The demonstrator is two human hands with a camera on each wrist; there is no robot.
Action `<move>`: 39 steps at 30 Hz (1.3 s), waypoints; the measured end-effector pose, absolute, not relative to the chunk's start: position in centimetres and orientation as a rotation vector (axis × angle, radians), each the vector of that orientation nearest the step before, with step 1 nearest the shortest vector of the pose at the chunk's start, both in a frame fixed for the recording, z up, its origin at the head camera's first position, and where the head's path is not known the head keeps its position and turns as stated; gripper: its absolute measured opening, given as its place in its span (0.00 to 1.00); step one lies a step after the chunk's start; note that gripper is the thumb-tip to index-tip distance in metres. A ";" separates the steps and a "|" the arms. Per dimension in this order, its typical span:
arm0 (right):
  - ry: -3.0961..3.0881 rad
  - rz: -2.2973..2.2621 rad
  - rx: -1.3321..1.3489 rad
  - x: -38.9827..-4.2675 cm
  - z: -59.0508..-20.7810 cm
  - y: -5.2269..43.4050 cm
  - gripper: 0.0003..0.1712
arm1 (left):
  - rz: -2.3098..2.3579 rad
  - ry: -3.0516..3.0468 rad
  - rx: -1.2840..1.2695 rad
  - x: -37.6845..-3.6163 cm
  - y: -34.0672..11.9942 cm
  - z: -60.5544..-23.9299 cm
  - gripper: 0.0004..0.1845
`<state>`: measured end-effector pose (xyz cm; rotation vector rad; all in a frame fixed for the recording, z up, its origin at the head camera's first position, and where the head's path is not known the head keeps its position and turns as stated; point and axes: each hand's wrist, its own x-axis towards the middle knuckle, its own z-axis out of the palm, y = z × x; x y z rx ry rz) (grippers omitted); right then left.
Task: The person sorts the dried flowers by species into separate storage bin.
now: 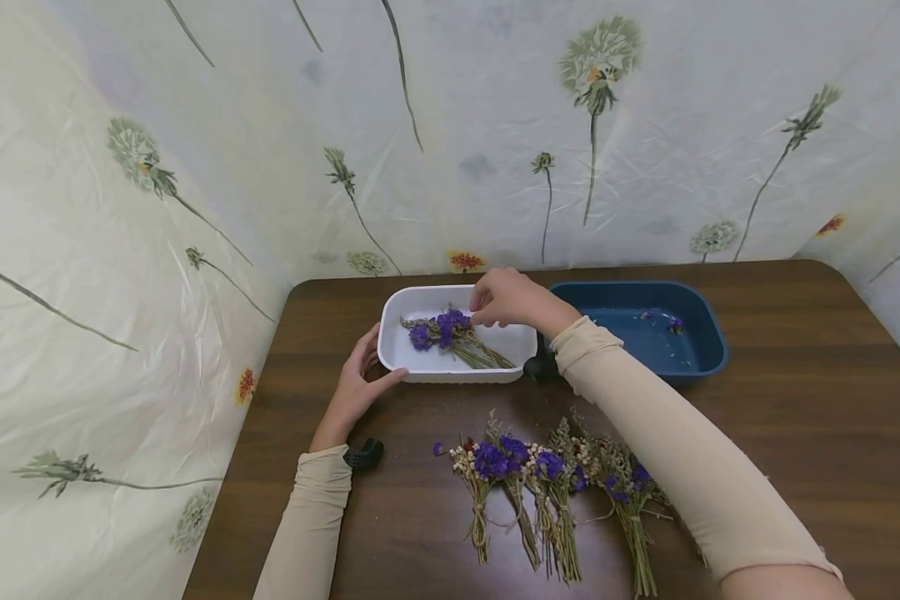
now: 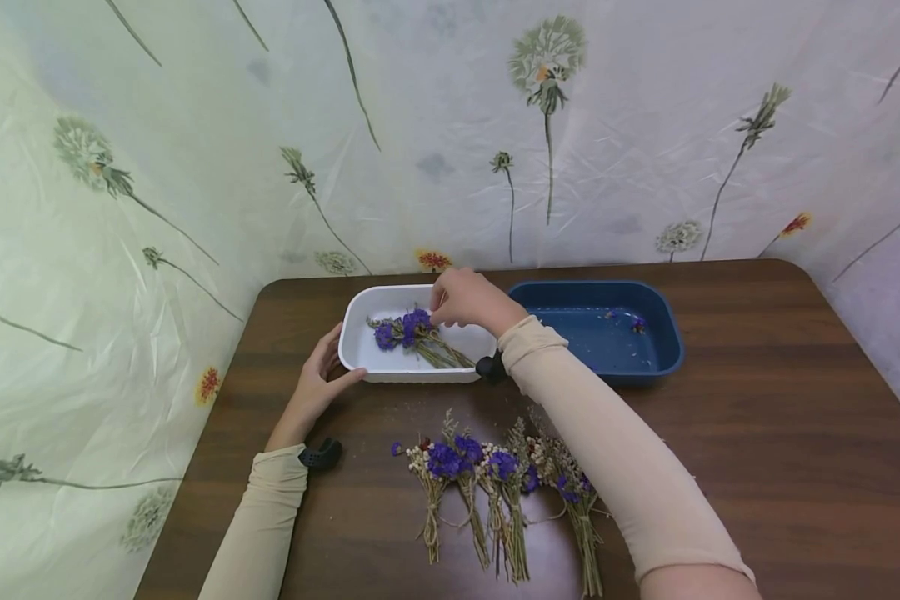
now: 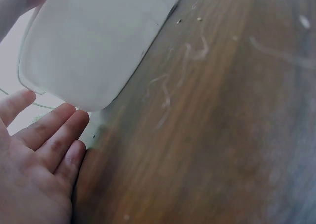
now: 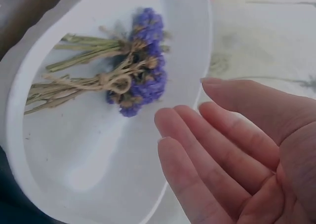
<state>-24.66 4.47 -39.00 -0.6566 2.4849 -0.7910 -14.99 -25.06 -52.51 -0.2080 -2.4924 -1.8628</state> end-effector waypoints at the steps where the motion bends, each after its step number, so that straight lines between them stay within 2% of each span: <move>1: 2.492 -0.803 -0.661 -24.4 -38.8 4.6 0.10 | -1.865 -2.491 -0.210 -15.0 -25.1 -52.5 0.48; 18: 2.692 -0.946 -0.683 -19.2 -39.0 8.7 0.09 | -1.899 -2.488 -0.199 -15.3 -25.2 -52.7 0.50; 29: 2.737 -1.043 -0.652 -14.7 -39.0 11.5 0.08 | -1.884 -2.527 -0.234 -13.7 -24.5 -49.0 0.48; 39: 2.787 -1.052 -0.663 -10.5 -39.7 13.2 0.05 | -1.900 -2.520 -0.225 -13.8 -24.5 -49.1 0.49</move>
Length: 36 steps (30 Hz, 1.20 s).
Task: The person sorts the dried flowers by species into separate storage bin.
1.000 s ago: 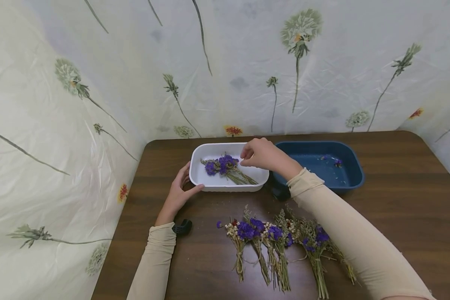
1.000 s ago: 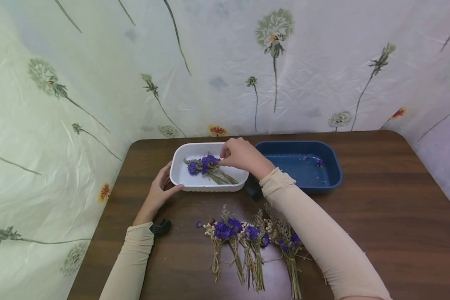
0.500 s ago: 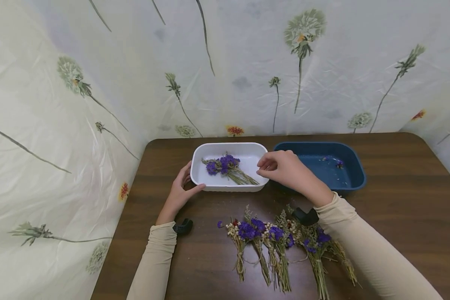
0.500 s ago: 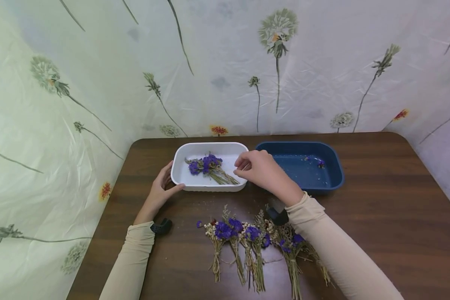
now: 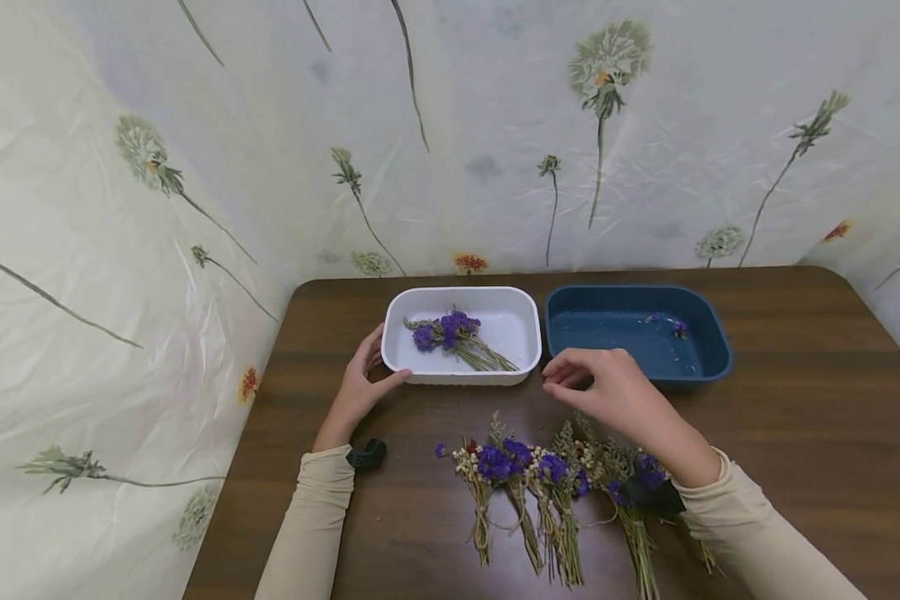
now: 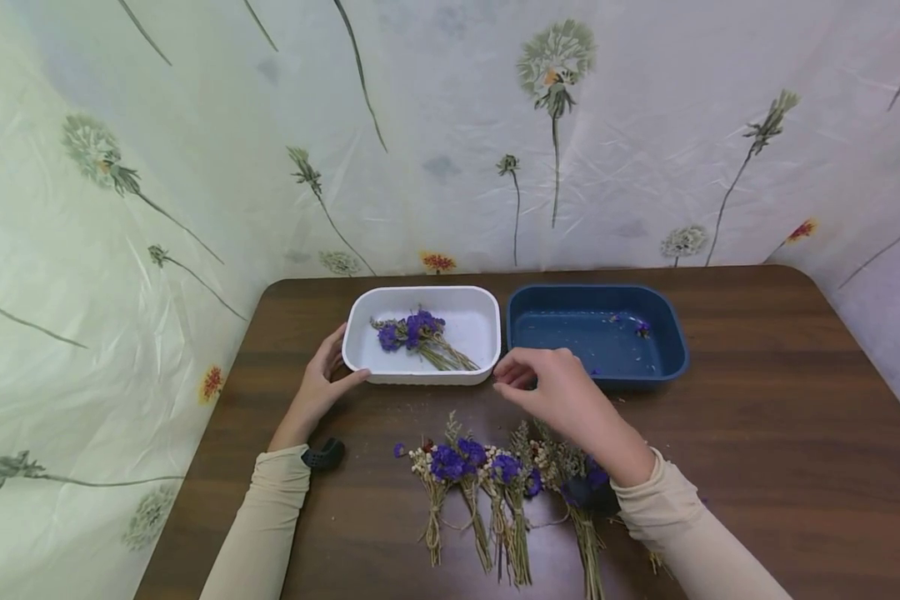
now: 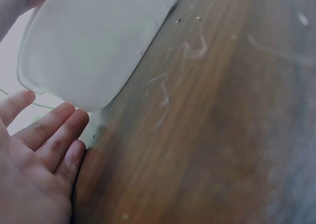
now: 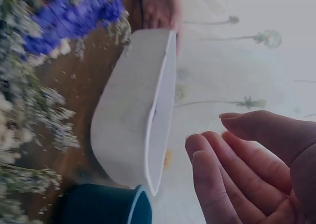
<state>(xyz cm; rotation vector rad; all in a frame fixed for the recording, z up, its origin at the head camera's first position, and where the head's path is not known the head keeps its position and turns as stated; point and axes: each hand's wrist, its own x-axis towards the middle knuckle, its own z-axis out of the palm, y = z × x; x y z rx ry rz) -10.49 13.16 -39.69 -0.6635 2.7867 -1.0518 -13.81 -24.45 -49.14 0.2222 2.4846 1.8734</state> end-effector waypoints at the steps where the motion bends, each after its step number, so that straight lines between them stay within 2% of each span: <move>1: 2.789 -1.050 -0.665 -10.1 -39.8 13.3 0.05 | 1.874 2.483 0.220 -13.8 -24.4 -49.1 0.49; 19: 2.793 -1.053 -0.647 -3.7 -42.9 14.2 0.07 | 1.898 2.473 0.224 -13.7 -24.3 -49.1 0.49; 30: 2.811 -0.957 -0.660 -1.7 -44.2 14.3 0.09 | 1.895 2.531 0.223 -14.9 -25.1 -52.3 0.49; 36: 2.765 -0.879 -0.588 -0.8 -45.2 14.2 0.09 | 1.895 2.536 0.220 -14.9 -25.0 -52.3 0.49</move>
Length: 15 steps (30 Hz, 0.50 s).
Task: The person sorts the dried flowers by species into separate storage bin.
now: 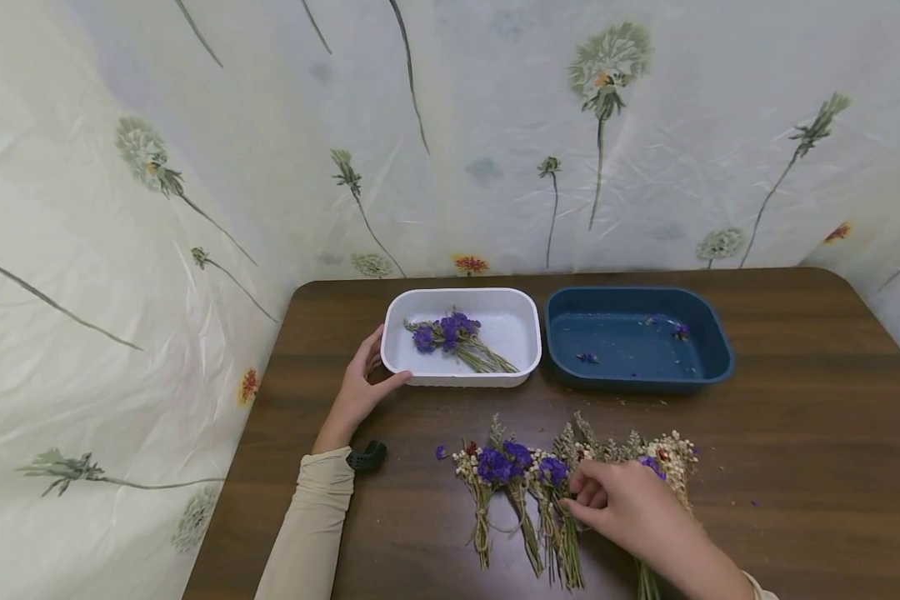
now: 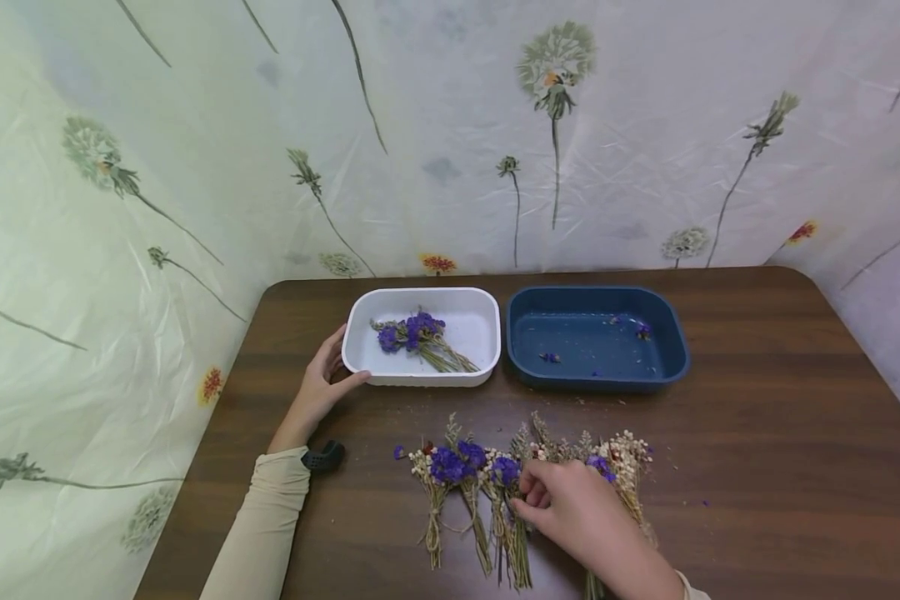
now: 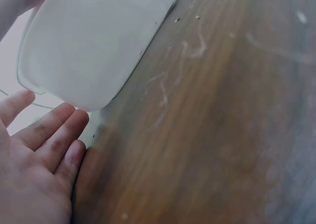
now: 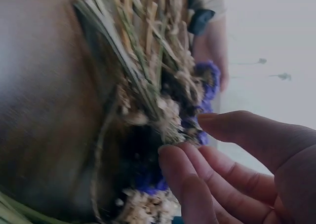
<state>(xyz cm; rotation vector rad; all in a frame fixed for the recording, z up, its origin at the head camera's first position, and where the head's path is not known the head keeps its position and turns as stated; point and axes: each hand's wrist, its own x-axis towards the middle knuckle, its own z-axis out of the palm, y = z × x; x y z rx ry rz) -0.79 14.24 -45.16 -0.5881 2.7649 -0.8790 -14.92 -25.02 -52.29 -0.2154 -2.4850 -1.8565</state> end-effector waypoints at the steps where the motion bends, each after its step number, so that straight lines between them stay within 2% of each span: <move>1: 2.748 -0.877 -0.577 -0.7 -45.4 14.2 0.09 | -1.853 -2.486 -0.214 -14.9 -25.0 -52.3 0.49; 15: 2.785 -0.805 -0.393 0.3 -47.3 13.6 0.15 | -1.844 -2.501 -0.218 -14.9 -25.1 -52.3 0.49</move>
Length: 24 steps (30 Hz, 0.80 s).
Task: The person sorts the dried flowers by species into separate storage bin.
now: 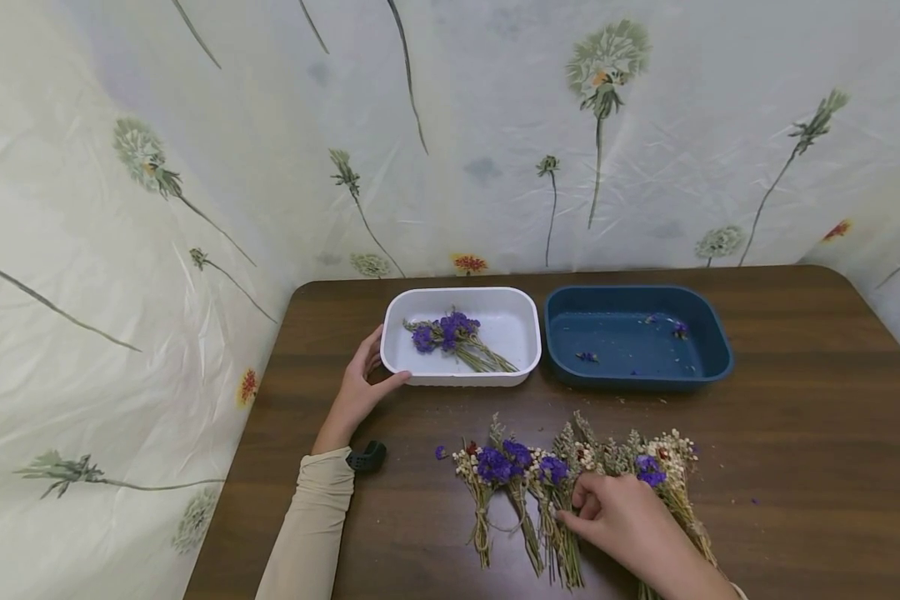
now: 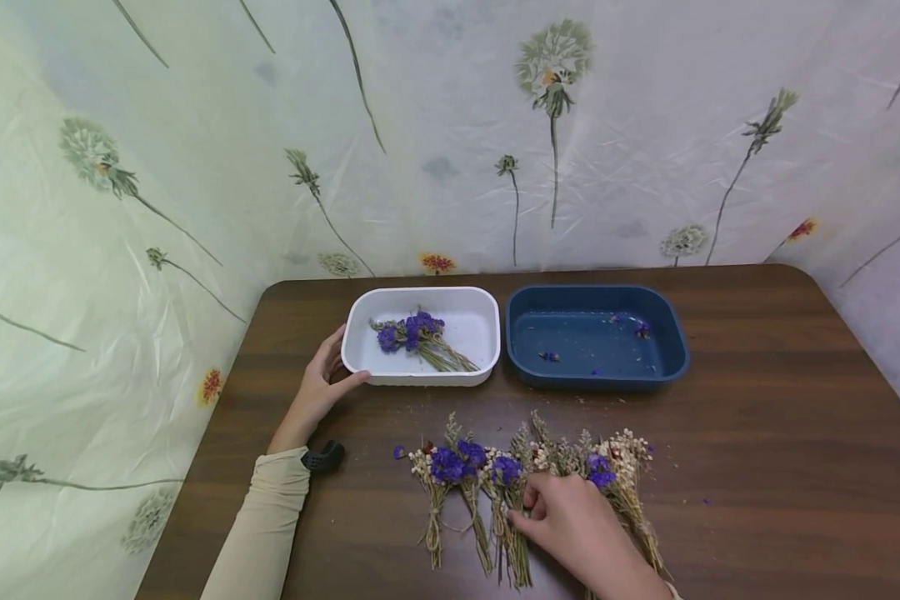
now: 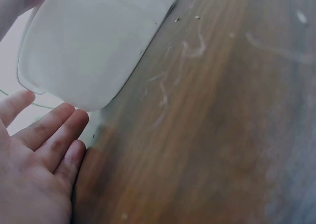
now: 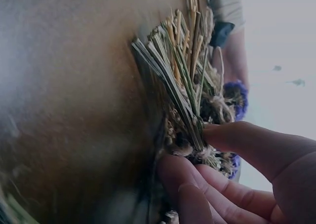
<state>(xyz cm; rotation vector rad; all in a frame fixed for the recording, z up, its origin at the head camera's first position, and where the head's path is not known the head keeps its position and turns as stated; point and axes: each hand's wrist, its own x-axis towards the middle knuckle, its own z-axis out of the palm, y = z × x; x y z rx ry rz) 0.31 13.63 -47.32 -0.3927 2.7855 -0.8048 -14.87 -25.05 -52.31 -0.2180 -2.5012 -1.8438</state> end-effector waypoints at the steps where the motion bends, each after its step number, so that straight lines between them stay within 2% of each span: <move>1: 2.789 -0.808 -0.389 0.3 -47.4 13.6 0.15 | -1.845 -2.500 -0.218 -14.9 -25.0 -52.3 0.49; 18: 2.712 -0.890 -0.165 0.7 -47.1 13.6 0.12 | -1.872 -2.490 -0.205 -14.9 -25.1 -52.5 0.48; 24: 2.735 -0.930 -0.177 0.8 -46.8 13.8 0.11 | -1.863 -2.499 -0.199 -14.9 -25.1 -52.4 0.48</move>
